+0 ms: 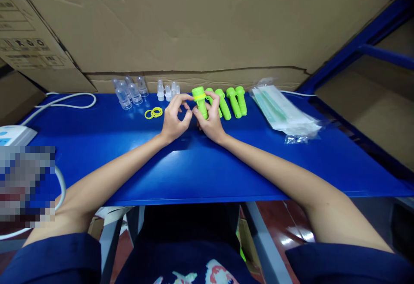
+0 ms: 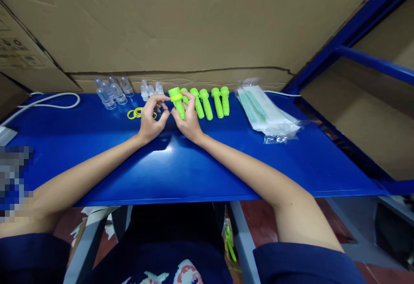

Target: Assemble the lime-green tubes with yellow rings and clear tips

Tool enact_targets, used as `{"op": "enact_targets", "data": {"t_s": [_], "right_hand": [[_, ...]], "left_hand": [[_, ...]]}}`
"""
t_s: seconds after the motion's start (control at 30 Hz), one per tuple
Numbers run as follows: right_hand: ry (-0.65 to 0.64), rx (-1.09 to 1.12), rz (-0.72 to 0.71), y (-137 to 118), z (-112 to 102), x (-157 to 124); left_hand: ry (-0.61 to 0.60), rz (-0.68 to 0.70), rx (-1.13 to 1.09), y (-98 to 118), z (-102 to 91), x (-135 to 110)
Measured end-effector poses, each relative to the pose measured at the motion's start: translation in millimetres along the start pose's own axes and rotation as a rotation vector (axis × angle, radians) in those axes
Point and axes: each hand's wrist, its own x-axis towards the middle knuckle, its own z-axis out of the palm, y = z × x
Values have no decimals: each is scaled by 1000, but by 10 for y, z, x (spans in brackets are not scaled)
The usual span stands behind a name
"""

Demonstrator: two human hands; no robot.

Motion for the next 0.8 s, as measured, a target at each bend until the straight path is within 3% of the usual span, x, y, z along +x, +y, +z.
{"op": "enact_targets", "data": {"t_s": [0.1,0.23,0.53,0.8], "right_hand": [[124,-36,-6,-17,14,-5],[171,1,-5,-24,43,-15],[97,16,46,-5,34,-50],[97,-17,-42,74,48,-58]], "left_hand": [[4,19,8,26,-5,15],[18,21,-2,24,1,15],[29,38,2,4,1,12],[15,90,17,-7,-2,8]]}}
